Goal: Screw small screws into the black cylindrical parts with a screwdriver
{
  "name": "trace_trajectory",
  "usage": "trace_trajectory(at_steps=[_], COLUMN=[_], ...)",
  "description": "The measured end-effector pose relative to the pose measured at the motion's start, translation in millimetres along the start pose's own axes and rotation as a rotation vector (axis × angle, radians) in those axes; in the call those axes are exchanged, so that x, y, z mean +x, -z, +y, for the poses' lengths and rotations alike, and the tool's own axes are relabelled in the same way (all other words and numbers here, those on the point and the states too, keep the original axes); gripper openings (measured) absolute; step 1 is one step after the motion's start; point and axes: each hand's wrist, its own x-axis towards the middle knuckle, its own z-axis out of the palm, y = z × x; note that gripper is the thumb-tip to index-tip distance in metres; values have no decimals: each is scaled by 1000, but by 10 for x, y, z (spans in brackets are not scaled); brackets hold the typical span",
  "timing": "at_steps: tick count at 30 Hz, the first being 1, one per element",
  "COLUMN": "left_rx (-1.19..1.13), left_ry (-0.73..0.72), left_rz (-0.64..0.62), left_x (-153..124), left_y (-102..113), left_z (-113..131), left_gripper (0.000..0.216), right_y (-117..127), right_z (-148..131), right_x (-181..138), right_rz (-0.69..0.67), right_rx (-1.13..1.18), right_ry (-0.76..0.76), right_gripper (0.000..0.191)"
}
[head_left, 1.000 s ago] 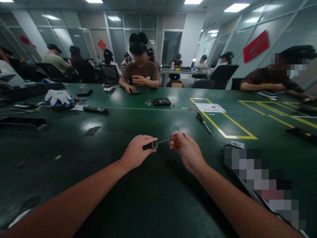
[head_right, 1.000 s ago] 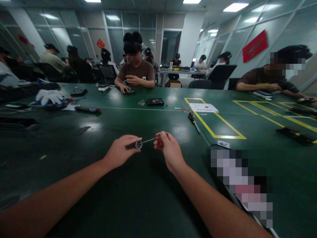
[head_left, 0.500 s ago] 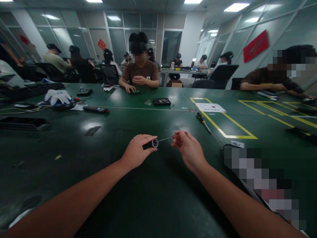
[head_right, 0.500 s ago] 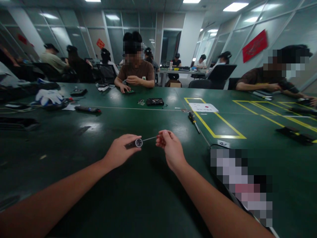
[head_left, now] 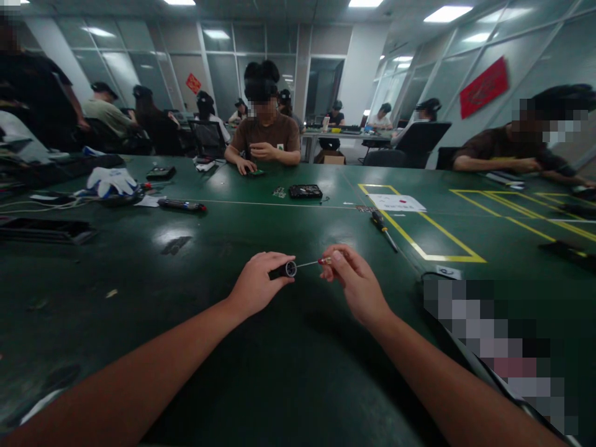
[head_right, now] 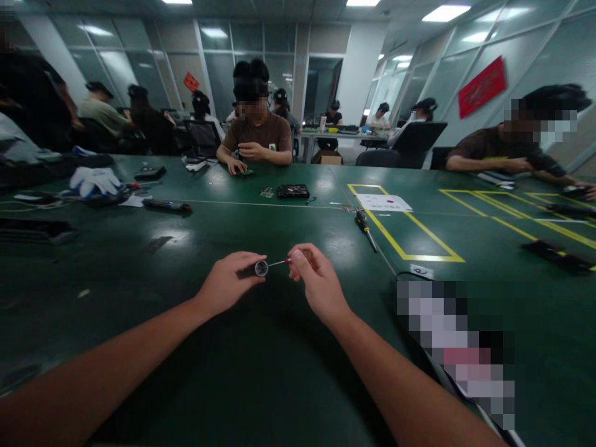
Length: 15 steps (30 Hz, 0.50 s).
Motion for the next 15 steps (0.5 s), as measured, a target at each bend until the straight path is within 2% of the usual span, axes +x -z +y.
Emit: trace_trajectory(at_steps=[2, 6, 10, 13, 15], left_rx=[4, -14, -9, 4, -5], left_ry=[-4, -2, -14, -25, -40], left_rz=[-11, -8, -24, -45, -50], left_x=[-3, -5, -13, -20, -19], left_y=[-3, -2, 0, 4, 7], left_z=[-13, -13, 6, 17, 21], left_gripper=[47, 47, 47, 47, 48], right_y=[-7, -11, -19, -1, 35], right_z=[-10, 19, 77, 139, 178], right_x=[-10, 8, 38, 65, 93], right_rz=[4, 104, 173, 203, 209], right_rx=[-27, 35, 134, 191, 264], right_ry=[-2, -51, -86, -165, -279], right_gripper=[34, 17, 21, 25, 23])
